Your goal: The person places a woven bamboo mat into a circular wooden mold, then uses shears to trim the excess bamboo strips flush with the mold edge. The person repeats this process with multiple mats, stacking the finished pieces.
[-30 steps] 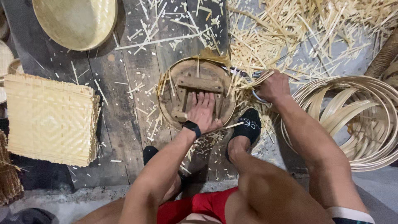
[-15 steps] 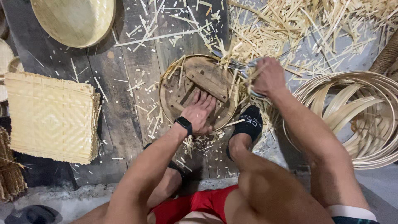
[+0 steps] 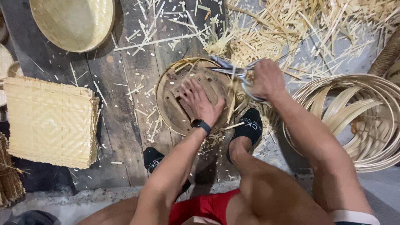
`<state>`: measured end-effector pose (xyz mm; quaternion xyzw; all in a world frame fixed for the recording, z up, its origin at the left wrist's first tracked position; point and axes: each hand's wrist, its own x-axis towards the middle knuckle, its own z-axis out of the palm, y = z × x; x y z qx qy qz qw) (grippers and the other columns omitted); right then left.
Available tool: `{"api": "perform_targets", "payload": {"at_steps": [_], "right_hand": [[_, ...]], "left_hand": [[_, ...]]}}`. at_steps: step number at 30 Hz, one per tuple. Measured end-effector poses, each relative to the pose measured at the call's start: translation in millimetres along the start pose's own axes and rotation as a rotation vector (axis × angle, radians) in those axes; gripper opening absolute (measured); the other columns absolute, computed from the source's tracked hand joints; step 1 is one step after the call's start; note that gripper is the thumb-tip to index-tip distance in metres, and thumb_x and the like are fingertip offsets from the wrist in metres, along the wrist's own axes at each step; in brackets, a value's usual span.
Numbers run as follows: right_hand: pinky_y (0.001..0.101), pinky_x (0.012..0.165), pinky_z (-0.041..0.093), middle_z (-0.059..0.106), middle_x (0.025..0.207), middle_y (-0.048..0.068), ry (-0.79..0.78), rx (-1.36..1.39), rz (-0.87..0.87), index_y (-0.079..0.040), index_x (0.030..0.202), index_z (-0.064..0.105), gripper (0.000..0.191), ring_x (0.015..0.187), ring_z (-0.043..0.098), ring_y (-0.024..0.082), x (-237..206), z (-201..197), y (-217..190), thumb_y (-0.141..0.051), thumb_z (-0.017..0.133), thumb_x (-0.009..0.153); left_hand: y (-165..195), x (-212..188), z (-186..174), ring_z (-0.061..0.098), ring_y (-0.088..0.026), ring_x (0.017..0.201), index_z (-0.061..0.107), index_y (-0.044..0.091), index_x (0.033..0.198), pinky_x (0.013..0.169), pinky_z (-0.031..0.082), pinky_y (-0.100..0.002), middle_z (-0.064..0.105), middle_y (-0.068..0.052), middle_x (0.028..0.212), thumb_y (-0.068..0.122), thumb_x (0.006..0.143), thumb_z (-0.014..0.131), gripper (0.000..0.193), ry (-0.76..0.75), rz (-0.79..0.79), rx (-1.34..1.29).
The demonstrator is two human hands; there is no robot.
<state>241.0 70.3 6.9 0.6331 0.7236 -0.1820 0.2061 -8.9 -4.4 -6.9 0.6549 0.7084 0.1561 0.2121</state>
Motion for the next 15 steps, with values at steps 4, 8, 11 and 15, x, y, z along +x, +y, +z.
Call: {"api": "perform_targets", "payload": {"at_steps": [4,8,11,15], "right_hand": [[0.0383,0.073,0.055,0.061,0.086,0.011,0.221,-0.074,-0.083,-0.005,0.095,0.066,0.048,0.079,0.06,0.023,3.4,-4.3,-11.0,-0.049,0.066,0.078],[0.0416,0.074,0.054,0.06,0.085,0.012,-0.069,0.06,-0.017,-0.009,0.097,0.066,0.036,0.077,0.058,0.023,-5.1,-7.4,-3.6,-0.044,0.058,0.1],[0.0394,0.066,0.055,0.058,0.076,0.011,0.001,0.031,-0.04,-0.006,0.093,0.064,0.044,0.068,0.056,0.023,-6.1,-7.1,-3.1,-0.05,0.065,0.09],[0.0347,0.062,0.055,0.057,0.072,0.007,0.32,-0.183,-0.129,-0.009,0.083,0.064,0.035,0.065,0.053,0.019,4.6,-6.5,-11.5,-0.042,0.068,0.072]], "left_hand": [[-1.8,-2.7,-10.6,0.001,-0.047,0.157,0.004,-0.004,0.161,0.125,-0.004,-0.064,0.01,-0.028,0.169,0.054,0.072,0.077,0.129,-0.113,0.128,0.027],[-12.1,-5.7,-28.9,0.003,-0.042,0.158,0.007,0.002,0.162,0.123,-0.001,-0.068,0.013,-0.021,0.17,0.048,0.067,0.08,0.128,-0.273,0.173,-0.017],[-12.3,-7.3,-31.1,0.002,-0.04,0.159,0.009,0.006,0.164,0.123,0.001,-0.07,0.013,-0.018,0.172,0.045,0.065,0.081,0.128,-0.278,0.206,-0.062],[-18.5,-5.6,-31.5,-0.001,-0.039,0.159,0.007,0.005,0.162,0.123,0.0,-0.071,0.01,-0.018,0.172,0.044,0.063,0.08,0.13,-0.308,0.297,-0.041]]}}
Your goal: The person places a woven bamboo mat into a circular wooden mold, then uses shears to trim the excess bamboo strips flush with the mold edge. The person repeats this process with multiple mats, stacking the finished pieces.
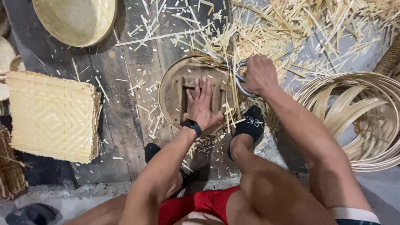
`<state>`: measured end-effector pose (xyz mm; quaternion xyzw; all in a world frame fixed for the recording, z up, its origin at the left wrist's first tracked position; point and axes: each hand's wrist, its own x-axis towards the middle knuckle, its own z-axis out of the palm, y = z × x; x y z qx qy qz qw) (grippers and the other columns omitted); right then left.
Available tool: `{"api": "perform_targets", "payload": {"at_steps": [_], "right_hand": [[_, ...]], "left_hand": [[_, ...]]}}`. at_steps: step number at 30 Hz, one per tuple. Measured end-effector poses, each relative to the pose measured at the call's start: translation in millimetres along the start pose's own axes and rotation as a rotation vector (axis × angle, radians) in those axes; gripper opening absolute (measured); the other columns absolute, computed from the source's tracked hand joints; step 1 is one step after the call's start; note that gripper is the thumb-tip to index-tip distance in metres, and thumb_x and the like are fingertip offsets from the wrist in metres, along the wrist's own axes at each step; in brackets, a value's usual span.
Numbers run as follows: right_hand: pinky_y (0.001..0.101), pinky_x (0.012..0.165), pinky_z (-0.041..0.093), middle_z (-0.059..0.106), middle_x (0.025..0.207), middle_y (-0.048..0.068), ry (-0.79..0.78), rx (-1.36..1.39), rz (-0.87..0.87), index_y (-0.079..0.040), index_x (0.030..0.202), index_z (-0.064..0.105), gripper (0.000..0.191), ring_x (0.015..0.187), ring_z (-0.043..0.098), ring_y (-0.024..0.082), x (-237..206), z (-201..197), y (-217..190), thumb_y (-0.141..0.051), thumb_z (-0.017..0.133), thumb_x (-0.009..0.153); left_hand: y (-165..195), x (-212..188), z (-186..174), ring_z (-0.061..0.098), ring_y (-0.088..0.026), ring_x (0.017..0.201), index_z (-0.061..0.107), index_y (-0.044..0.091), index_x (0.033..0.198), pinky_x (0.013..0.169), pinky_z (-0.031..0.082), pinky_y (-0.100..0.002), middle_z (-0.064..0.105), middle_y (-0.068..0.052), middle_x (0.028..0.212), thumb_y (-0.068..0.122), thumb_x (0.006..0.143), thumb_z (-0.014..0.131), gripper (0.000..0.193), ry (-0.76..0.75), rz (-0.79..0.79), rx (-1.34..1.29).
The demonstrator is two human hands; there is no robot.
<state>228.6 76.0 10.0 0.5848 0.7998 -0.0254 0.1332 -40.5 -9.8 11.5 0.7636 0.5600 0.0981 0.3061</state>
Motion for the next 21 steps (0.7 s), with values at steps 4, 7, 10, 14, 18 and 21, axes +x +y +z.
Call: {"api": "perform_targets", "payload": {"at_steps": [4,7,10,14,18,21], "right_hand": [[0.0425,0.071,0.057,0.061,0.085,0.012,-0.409,0.23,0.113,-0.008,0.101,0.068,0.033,0.076,0.058,0.024,3.7,1.0,1.8,-0.039,0.057,0.099],[0.0416,0.071,0.052,0.057,0.084,0.012,-0.146,0.217,0.042,-0.007,0.103,0.07,0.043,0.076,0.053,0.024,-2.5,2.8,7.0,-0.047,0.068,0.088],[0.0375,0.067,0.052,0.056,0.075,0.009,0.039,0.125,0.016,-0.006,0.097,0.072,0.047,0.07,0.052,0.022,-3.4,9.7,3.0,-0.048,0.07,0.075],[0.0417,0.074,0.056,0.06,0.087,0.012,-0.256,0.183,0.102,-0.008,0.113,0.068,0.037,0.081,0.057,0.026,-2.8,20.8,-0.4,-0.032,0.05,0.091],[0.0445,0.083,0.05,0.057,0.099,0.011,-0.147,0.207,0.047,-0.003,0.109,0.068,0.036,0.096,0.054,0.027,0.6,26.7,2.6,-0.033,0.059,0.092],[0.0338,0.067,0.053,0.055,0.076,0.01,0.137,0.061,-0.036,0.002,0.1,0.069,0.048,0.07,0.054,0.023,5.3,25.0,1.8,-0.032,0.062,0.067]], "left_hand": [[-14.3,-2.8,-11.0,-0.002,-0.036,0.158,0.007,0.007,0.163,0.122,0.002,-0.07,0.006,-0.016,0.171,0.042,0.062,0.082,0.13,-0.178,0.078,0.029],[-18.5,-4.5,-19.7,-0.002,-0.034,0.158,0.01,0.011,0.163,0.124,0.005,-0.069,0.007,-0.012,0.172,0.041,0.063,0.085,0.129,-0.272,0.161,0.042],[-21.0,-2.8,-27.7,-0.001,-0.033,0.158,0.01,0.011,0.162,0.124,0.006,-0.068,0.008,-0.012,0.171,0.04,0.06,0.089,0.132,-0.311,0.208,0.031],[-28.6,1.6,-40.1,0.002,-0.03,0.158,0.017,0.013,0.161,0.125,0.005,-0.065,0.011,-0.008,0.171,0.033,0.056,0.092,0.131,-0.461,0.276,0.086],[-29.3,5.2,-47.6,0.004,-0.025,0.161,0.027,0.018,0.162,0.127,0.005,-0.064,0.013,-0.001,0.173,0.027,0.06,0.092,0.121,-0.499,0.32,0.065],[-24.7,5.3,-49.0,0.002,-0.026,0.158,0.026,0.013,0.158,0.125,0.005,-0.063,0.01,-0.004,0.171,0.024,0.061,0.092,0.118,-0.553,0.299,0.072]]}}
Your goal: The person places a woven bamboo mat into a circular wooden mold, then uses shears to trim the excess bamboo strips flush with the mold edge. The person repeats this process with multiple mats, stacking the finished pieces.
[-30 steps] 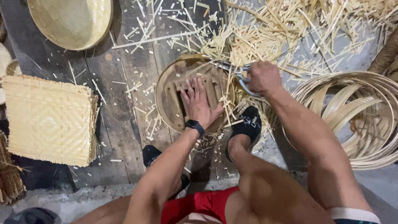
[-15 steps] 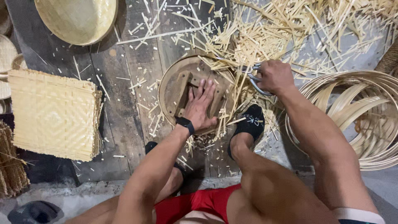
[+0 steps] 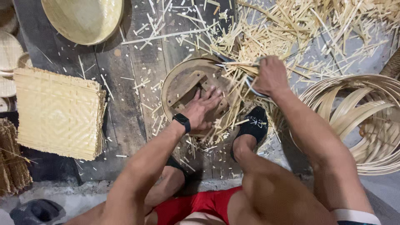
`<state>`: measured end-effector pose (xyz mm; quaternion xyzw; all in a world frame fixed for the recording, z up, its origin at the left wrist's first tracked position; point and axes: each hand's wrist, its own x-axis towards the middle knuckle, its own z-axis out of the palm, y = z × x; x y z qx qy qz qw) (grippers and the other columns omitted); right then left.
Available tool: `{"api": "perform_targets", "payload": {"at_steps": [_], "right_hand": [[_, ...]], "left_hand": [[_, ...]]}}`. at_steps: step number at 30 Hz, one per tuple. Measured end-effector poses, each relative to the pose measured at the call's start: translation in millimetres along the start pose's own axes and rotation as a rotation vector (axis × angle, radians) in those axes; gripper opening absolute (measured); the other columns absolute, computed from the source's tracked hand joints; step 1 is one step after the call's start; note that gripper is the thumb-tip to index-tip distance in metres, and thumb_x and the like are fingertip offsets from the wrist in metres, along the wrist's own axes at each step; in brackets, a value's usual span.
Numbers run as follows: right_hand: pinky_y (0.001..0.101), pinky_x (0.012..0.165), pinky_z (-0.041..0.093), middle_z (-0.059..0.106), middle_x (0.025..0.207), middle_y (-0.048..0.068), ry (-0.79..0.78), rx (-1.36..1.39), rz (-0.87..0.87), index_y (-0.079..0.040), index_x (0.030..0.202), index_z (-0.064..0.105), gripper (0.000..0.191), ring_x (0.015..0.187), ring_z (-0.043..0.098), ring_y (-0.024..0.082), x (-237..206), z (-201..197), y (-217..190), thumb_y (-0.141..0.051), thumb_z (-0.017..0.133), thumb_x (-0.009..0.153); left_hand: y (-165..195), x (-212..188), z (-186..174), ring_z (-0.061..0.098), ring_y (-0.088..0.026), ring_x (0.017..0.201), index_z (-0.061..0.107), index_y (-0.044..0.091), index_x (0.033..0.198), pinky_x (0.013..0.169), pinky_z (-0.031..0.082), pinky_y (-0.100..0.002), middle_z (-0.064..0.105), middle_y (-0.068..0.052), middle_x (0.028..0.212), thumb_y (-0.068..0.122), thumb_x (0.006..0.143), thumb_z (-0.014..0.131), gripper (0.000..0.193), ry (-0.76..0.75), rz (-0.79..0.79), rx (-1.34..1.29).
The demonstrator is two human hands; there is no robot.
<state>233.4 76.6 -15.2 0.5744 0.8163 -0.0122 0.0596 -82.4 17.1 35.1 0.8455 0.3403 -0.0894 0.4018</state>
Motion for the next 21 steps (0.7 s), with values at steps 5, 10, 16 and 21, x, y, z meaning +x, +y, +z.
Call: {"api": "perform_targets", "payload": {"at_steps": [5,10,16,21], "right_hand": [[0.0412,0.078,0.057,0.06,0.093,0.014,-0.455,0.112,0.124,-0.002,0.1,0.068,0.04,0.087,0.059,0.027,2.0,-11.0,-7.3,-0.037,0.056,0.087],[0.0438,0.079,0.053,0.057,0.091,0.013,-0.308,0.123,0.053,-0.005,0.1,0.069,0.051,0.089,0.056,0.026,-5.5,-27.3,-1.2,-0.053,0.07,0.082],[0.0409,0.067,0.055,0.061,0.077,0.013,-0.27,0.108,0.001,-0.005,0.086,0.069,0.038,0.072,0.06,0.025,21.1,-14.7,-10.8,-0.043,0.069,0.078],[0.0426,0.067,0.059,0.067,0.073,0.012,-0.518,0.114,0.014,-0.012,0.091,0.071,0.023,0.068,0.067,0.026,28.0,-4.4,4.9,-0.032,0.061,0.084]], "left_hand": [[-5.3,-3.5,2.7,0.007,-0.023,0.157,0.03,0.018,0.157,0.127,0.005,-0.06,0.016,-0.003,0.169,0.02,0.053,0.092,0.12,-0.129,0.076,0.023],[-18.1,-5.6,10.8,0.01,-0.026,0.158,0.039,0.017,0.155,0.127,0.008,-0.062,0.022,-0.003,0.17,0.012,0.053,0.088,0.113,-0.101,0.253,0.044],[-14.9,-5.1,6.6,0.011,-0.027,0.157,0.042,0.014,0.153,0.125,0.009,-0.062,0.024,-0.002,0.169,0.014,0.051,0.089,0.112,-0.117,0.233,0.026],[-0.7,-12.8,6.0,0.011,-0.024,0.161,0.04,0.012,0.153,0.129,0.009,-0.057,0.024,-0.003,0.172,0.019,0.06,0.082,0.102,-0.164,0.173,0.186]]}}
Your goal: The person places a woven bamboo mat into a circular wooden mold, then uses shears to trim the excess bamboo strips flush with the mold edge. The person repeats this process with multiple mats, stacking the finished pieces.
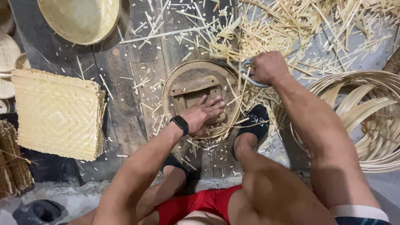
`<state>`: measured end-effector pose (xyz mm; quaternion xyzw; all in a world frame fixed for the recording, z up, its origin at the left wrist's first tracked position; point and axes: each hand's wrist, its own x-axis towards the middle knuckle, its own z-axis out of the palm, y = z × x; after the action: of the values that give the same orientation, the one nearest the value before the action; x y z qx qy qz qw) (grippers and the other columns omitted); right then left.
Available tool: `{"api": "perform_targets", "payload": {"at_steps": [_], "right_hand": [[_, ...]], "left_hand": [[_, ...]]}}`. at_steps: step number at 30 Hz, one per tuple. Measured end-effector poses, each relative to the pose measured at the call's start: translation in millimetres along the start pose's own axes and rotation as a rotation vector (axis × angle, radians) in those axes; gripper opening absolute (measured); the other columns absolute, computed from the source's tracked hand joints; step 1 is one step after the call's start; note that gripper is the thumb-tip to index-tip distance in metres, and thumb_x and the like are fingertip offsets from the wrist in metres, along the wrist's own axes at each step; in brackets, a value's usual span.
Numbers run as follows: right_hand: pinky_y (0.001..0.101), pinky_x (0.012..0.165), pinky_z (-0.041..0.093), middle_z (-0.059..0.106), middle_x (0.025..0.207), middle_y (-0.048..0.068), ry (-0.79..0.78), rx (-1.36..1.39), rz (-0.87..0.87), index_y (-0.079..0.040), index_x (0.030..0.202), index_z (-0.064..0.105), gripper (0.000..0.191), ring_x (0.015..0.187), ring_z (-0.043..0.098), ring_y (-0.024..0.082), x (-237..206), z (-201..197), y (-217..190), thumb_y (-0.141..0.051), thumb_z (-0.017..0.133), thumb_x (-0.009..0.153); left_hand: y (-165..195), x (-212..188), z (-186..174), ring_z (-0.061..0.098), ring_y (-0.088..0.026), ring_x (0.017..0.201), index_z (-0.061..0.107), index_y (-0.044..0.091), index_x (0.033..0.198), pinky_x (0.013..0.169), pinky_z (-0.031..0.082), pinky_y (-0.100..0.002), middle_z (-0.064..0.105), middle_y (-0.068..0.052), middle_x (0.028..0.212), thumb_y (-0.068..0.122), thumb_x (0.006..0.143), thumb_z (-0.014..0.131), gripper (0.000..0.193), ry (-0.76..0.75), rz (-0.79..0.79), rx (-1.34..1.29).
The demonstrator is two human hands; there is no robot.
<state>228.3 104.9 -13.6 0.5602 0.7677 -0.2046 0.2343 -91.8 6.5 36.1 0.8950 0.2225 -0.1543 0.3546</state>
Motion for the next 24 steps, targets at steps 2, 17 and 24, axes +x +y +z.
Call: {"api": "perform_targets", "payload": {"at_steps": [2,17,24], "right_hand": [[0.0466,0.07,0.056,0.069,0.077,0.016,0.18,0.11,0.047,-0.014,0.101,0.077,0.033,0.069,0.065,0.032,-8.8,-0.3,24.3,-0.04,0.065,0.086],[0.0439,0.072,0.056,0.079,0.083,0.014,-0.501,0.398,0.183,-0.008,0.089,0.084,0.044,0.074,0.072,0.027,-55.0,4.6,112.8,-0.045,0.089,0.065],[0.0512,0.07,0.054,0.072,0.087,0.019,0.555,0.595,0.865,-0.003,0.085,0.073,0.069,0.081,0.069,0.039,-9.8,-26.9,155.2,-0.058,0.098,0.053]], "left_hand": [[14.9,-2.2,8.4,0.011,-0.028,0.154,0.031,0.008,0.156,0.124,0.003,-0.062,0.023,-0.013,0.165,0.03,0.07,0.08,0.101,0.17,-0.015,-0.05],[82.9,90.7,28.7,0.012,-0.051,0.153,0.043,0.0,0.15,0.124,0.009,-0.059,0.019,-0.033,0.164,0.017,0.092,0.05,0.061,0.33,-0.327,0.197],[67.6,112.3,-9.4,0.049,-0.041,0.13,0.069,0.011,0.119,0.097,0.05,-0.056,0.055,-0.024,0.133,0.007,0.079,0.062,0.041,0.278,-0.289,0.113]]}}
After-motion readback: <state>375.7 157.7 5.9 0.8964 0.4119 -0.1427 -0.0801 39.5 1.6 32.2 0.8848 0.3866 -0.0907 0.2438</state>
